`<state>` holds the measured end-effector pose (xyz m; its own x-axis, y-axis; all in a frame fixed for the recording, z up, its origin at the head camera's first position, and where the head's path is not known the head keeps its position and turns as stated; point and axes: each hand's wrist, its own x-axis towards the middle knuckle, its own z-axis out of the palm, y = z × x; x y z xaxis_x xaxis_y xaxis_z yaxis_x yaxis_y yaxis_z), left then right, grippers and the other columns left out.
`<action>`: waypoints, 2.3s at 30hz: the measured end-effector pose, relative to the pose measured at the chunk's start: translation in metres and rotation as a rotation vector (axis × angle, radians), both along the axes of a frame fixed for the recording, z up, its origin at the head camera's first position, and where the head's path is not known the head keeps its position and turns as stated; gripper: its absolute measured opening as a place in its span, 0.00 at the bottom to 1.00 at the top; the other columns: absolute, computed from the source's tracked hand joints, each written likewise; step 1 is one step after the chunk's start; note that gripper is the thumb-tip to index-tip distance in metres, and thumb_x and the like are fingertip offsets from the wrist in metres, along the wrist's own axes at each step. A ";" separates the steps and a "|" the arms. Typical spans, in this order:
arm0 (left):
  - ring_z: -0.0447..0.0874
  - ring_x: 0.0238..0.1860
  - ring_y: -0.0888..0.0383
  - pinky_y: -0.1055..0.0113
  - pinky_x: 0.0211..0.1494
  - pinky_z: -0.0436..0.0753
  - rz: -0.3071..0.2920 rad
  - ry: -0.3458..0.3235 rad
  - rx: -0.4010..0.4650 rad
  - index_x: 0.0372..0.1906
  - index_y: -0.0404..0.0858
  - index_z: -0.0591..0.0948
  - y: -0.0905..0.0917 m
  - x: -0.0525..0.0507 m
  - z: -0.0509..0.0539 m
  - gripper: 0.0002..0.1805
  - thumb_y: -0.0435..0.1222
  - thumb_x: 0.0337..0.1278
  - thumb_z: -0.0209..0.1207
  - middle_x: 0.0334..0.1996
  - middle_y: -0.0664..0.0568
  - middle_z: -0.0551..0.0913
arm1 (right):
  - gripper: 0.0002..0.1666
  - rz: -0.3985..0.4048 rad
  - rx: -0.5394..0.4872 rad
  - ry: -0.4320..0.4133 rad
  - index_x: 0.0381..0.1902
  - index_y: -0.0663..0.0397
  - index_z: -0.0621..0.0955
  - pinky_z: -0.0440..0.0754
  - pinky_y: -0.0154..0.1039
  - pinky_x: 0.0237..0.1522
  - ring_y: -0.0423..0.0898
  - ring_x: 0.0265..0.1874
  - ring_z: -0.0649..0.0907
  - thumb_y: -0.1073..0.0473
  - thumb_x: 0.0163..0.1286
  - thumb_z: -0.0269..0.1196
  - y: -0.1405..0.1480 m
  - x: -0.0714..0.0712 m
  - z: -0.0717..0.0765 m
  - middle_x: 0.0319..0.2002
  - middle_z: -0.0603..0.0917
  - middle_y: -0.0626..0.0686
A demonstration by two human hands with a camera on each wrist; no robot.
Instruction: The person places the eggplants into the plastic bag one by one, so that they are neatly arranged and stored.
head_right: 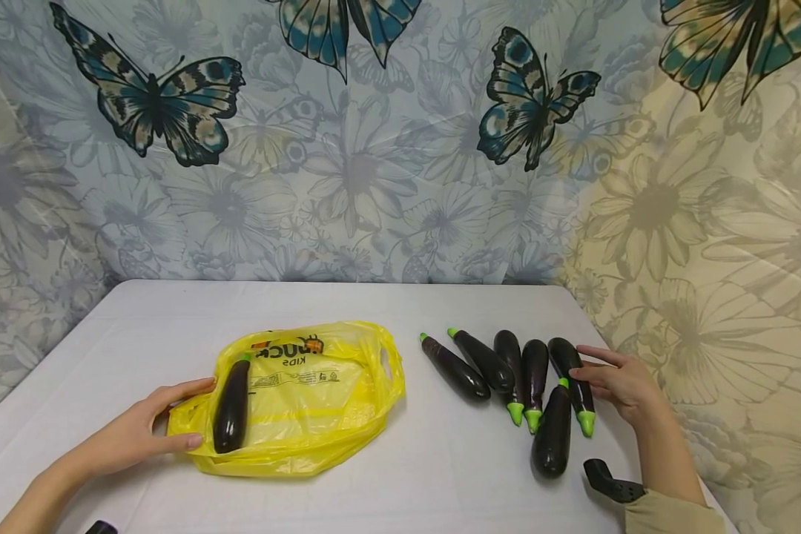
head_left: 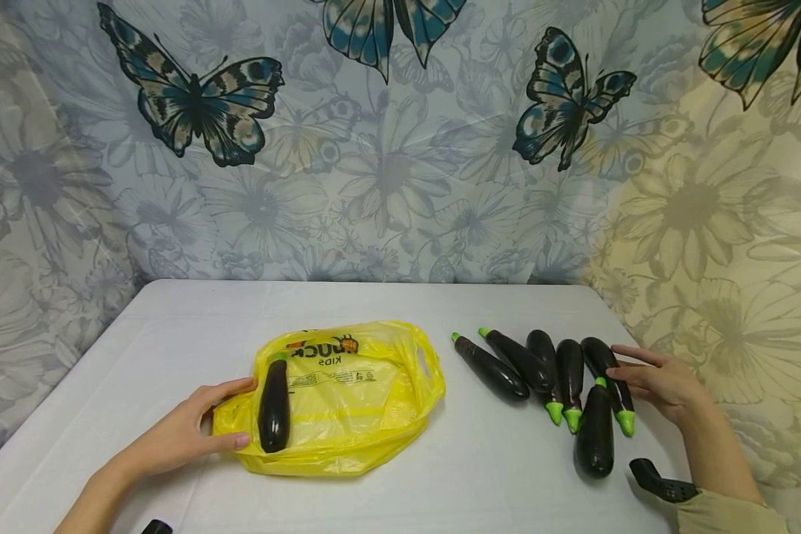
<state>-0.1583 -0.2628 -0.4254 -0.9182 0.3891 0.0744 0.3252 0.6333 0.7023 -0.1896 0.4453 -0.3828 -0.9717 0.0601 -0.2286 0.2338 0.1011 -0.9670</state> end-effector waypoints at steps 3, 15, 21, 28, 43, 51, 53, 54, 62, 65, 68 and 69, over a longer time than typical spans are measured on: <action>0.62 0.67 0.44 0.35 0.61 0.61 0.002 -0.002 -0.001 0.72 0.51 0.68 0.000 0.000 0.000 0.42 0.53 0.50 0.71 0.67 0.54 0.70 | 0.21 -0.019 -0.004 0.000 0.36 0.30 0.88 0.84 0.37 0.35 0.40 0.34 0.85 0.69 0.62 0.69 -0.001 0.000 0.001 0.36 0.86 0.42; 0.62 0.66 0.44 0.35 0.61 0.61 0.000 0.002 0.001 0.71 0.50 0.69 0.000 0.000 0.000 0.42 0.53 0.50 0.71 0.67 0.54 0.70 | 0.23 -0.107 -0.106 0.015 0.31 0.33 0.89 0.84 0.36 0.31 0.39 0.30 0.85 0.74 0.61 0.67 -0.004 0.001 0.010 0.32 0.87 0.44; 0.62 0.67 0.42 0.34 0.61 0.61 0.001 0.006 0.001 0.72 0.50 0.68 0.000 0.000 0.000 0.42 0.53 0.51 0.71 0.67 0.54 0.70 | 0.25 -0.099 -0.181 0.067 0.34 0.37 0.90 0.83 0.34 0.33 0.38 0.32 0.86 0.77 0.64 0.63 -0.007 0.001 0.017 0.33 0.86 0.43; 0.61 0.67 0.42 0.34 0.61 0.60 0.000 -0.003 0.001 0.72 0.49 0.68 0.000 0.000 0.000 0.42 0.52 0.51 0.71 0.67 0.53 0.70 | 0.24 -0.089 -0.200 0.109 0.40 0.39 0.89 0.83 0.34 0.36 0.38 0.35 0.85 0.76 0.64 0.64 -0.015 0.001 0.026 0.37 0.84 0.41; 0.62 0.66 0.42 0.34 0.61 0.61 -0.004 0.001 0.009 0.72 0.49 0.68 0.000 0.000 -0.001 0.43 0.52 0.50 0.71 0.67 0.53 0.70 | 0.25 -0.059 -0.246 0.202 0.52 0.47 0.87 0.82 0.34 0.38 0.39 0.39 0.85 0.77 0.62 0.65 -0.044 0.010 0.053 0.42 0.85 0.43; 0.62 0.66 0.41 0.34 0.61 0.60 0.002 -0.007 -0.005 0.72 0.48 0.68 0.000 -0.001 0.000 0.43 0.53 0.50 0.71 0.67 0.52 0.70 | 0.25 -0.053 -0.257 0.199 0.53 0.48 0.87 0.82 0.34 0.39 0.40 0.40 0.85 0.77 0.62 0.65 -0.055 0.011 0.057 0.43 0.85 0.43; 0.62 0.66 0.41 0.34 0.61 0.60 0.003 -0.011 -0.007 0.72 0.48 0.68 0.000 -0.001 0.000 0.43 0.53 0.50 0.71 0.67 0.52 0.70 | 0.26 -0.038 -0.245 0.200 0.55 0.49 0.86 0.82 0.34 0.40 0.40 0.41 0.85 0.76 0.62 0.66 -0.057 0.012 0.057 0.44 0.85 0.42; 0.62 0.66 0.41 0.34 0.61 0.60 0.003 -0.011 -0.007 0.72 0.47 0.68 0.001 0.000 0.000 0.44 0.53 0.50 0.71 0.67 0.52 0.70 | 0.26 -0.029 -0.236 0.201 0.56 0.48 0.85 0.82 0.33 0.40 0.39 0.41 0.85 0.75 0.63 0.66 -0.058 0.012 0.057 0.44 0.84 0.41; 0.62 0.66 0.43 0.35 0.62 0.61 0.010 -0.002 -0.018 0.72 0.49 0.68 0.000 -0.001 -0.002 0.44 0.54 0.49 0.71 0.67 0.53 0.70 | 0.28 0.015 -0.188 0.192 0.61 0.48 0.81 0.81 0.33 0.42 0.39 0.44 0.83 0.72 0.64 0.66 -0.077 0.011 0.055 0.46 0.84 0.42; 0.62 0.66 0.42 0.34 0.61 0.61 0.010 -0.002 -0.014 0.72 0.49 0.68 -0.001 -0.001 -0.003 0.44 0.54 0.49 0.71 0.67 0.53 0.70 | 0.29 0.031 -0.158 0.184 0.64 0.49 0.79 0.80 0.32 0.44 0.39 0.46 0.82 0.70 0.65 0.67 -0.085 0.011 0.055 0.48 0.82 0.42; 0.62 0.66 0.43 0.34 0.61 0.61 0.014 -0.005 -0.016 0.72 0.49 0.68 -0.001 -0.002 -0.003 0.44 0.55 0.49 0.71 0.67 0.54 0.70 | 0.31 0.045 -0.120 0.174 0.66 0.49 0.78 0.79 0.32 0.44 0.39 0.47 0.81 0.69 0.65 0.67 -0.091 0.011 0.053 0.49 0.81 0.42; 0.62 0.66 0.43 0.34 0.61 0.61 0.014 -0.005 -0.017 0.72 0.49 0.68 -0.001 -0.002 -0.003 0.44 0.55 0.49 0.71 0.67 0.54 0.70 | 0.31 0.051 -0.119 0.171 0.65 0.49 0.78 0.79 0.33 0.44 0.40 0.47 0.81 0.68 0.65 0.67 -0.093 0.010 0.052 0.49 0.81 0.43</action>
